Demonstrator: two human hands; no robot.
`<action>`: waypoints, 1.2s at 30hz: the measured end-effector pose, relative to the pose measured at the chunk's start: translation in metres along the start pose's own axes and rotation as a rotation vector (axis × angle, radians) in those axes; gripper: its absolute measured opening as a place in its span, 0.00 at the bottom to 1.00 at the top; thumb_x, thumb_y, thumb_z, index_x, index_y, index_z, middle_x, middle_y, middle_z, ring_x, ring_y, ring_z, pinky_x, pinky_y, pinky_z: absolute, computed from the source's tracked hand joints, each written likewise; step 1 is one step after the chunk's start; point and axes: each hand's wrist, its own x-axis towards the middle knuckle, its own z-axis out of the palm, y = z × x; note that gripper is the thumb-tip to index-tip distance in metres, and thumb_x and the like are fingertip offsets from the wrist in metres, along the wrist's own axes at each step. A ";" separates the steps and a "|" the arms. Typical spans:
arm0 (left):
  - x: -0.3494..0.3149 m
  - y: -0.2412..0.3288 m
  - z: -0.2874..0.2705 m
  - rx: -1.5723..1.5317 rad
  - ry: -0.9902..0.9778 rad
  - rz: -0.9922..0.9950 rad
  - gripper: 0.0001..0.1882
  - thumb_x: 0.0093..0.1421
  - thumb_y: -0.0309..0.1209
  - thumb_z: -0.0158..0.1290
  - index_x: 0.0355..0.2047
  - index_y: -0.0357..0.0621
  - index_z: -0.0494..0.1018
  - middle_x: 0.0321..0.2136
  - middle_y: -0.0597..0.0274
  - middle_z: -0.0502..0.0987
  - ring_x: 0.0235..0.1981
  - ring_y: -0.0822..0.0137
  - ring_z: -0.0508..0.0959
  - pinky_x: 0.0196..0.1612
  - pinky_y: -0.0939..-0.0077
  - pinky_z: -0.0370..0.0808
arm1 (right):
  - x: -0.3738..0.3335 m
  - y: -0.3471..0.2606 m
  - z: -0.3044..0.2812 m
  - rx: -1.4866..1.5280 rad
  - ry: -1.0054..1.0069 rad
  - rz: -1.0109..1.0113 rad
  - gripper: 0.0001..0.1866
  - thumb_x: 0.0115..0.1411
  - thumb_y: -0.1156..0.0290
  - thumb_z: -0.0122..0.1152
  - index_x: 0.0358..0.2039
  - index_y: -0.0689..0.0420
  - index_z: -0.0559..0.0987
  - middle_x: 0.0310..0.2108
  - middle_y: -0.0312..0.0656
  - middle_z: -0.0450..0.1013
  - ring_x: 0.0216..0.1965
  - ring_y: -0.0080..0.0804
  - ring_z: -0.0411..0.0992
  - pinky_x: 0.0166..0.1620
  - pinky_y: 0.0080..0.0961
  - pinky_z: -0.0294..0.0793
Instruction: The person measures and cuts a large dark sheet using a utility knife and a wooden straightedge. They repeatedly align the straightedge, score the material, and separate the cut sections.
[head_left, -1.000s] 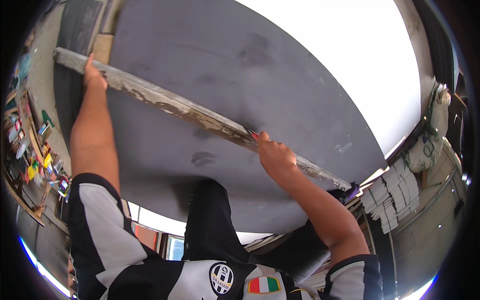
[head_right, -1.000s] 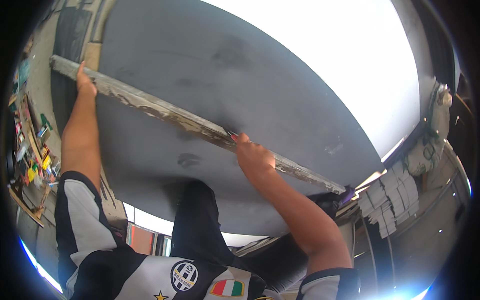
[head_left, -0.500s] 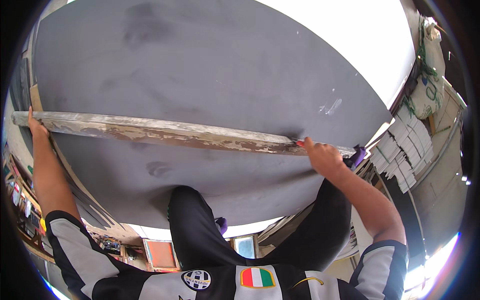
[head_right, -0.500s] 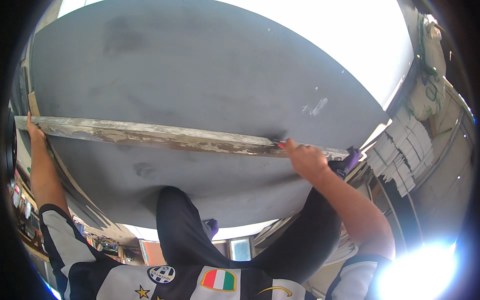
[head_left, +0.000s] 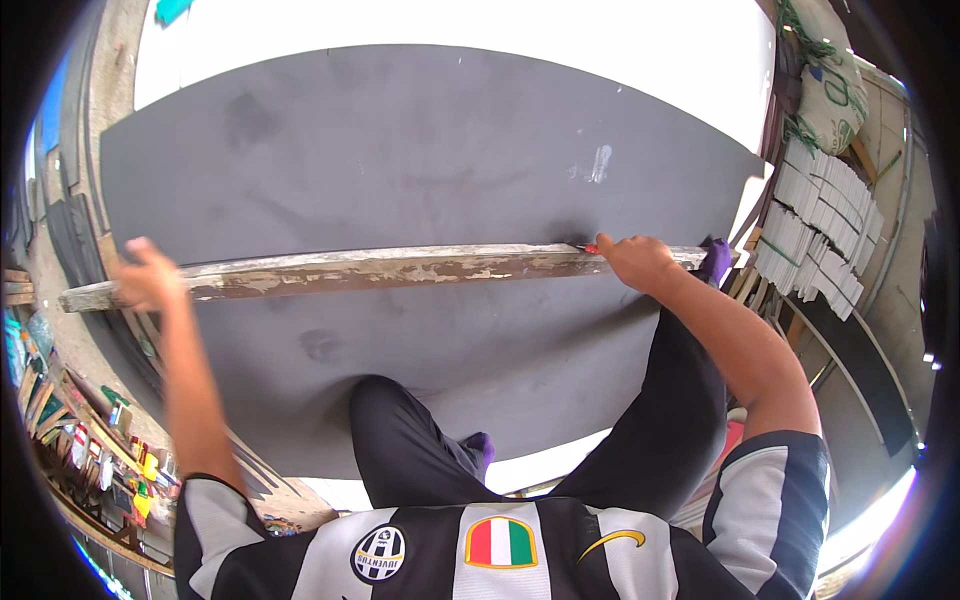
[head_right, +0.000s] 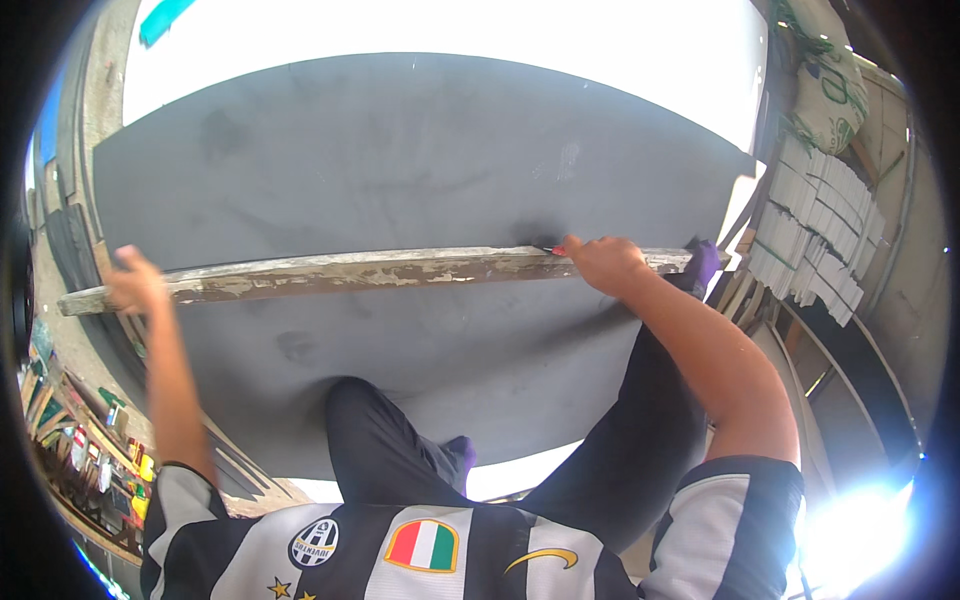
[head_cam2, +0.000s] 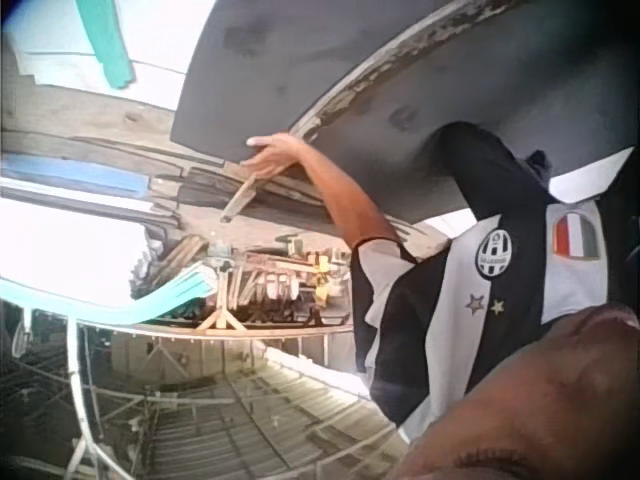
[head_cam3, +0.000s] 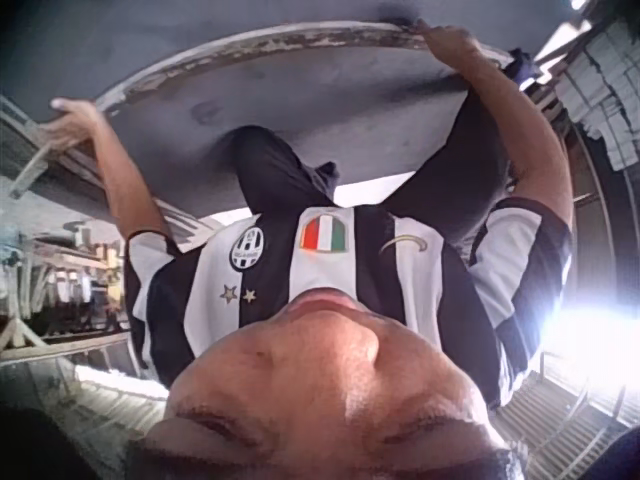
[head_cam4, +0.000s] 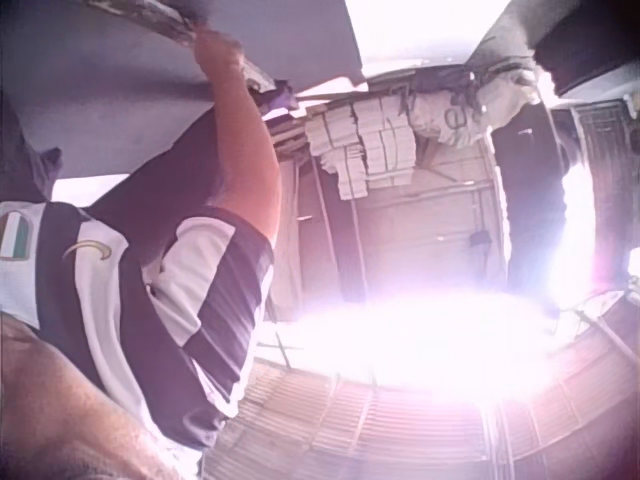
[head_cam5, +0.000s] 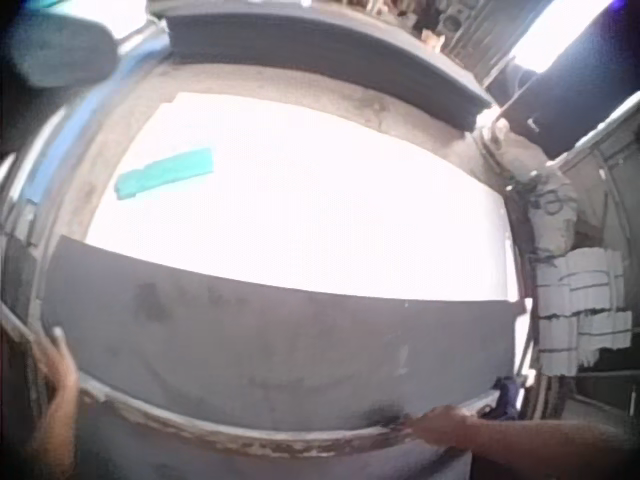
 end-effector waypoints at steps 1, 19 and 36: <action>-0.078 0.071 -0.039 -0.222 -0.207 0.117 0.39 0.70 0.57 0.46 0.69 0.39 0.60 0.69 0.39 0.61 0.72 0.36 0.56 0.71 0.34 0.49 | -0.003 0.001 0.005 0.005 0.001 0.005 0.09 0.69 0.73 0.53 0.48 0.59 0.69 0.36 0.52 0.83 0.40 0.49 0.85 0.38 0.43 0.85; -0.320 0.209 -0.070 -0.004 -0.387 0.566 0.40 0.68 0.57 0.49 0.77 0.68 0.53 0.78 0.51 0.47 0.78 0.44 0.45 0.71 0.28 0.46 | 0.008 0.002 0.012 0.267 0.098 -0.105 0.14 0.66 0.70 0.63 0.47 0.59 0.70 0.38 0.47 0.84 0.40 0.44 0.86 0.37 0.35 0.86; -0.327 0.204 -0.063 0.072 -0.352 0.535 0.35 0.72 0.57 0.44 0.77 0.75 0.52 0.79 0.62 0.46 0.79 0.52 0.46 0.72 0.31 0.50 | 0.015 -0.003 0.014 0.294 0.054 -0.071 0.22 0.69 0.66 0.61 0.59 0.60 0.69 0.49 0.46 0.82 0.50 0.42 0.83 0.46 0.37 0.85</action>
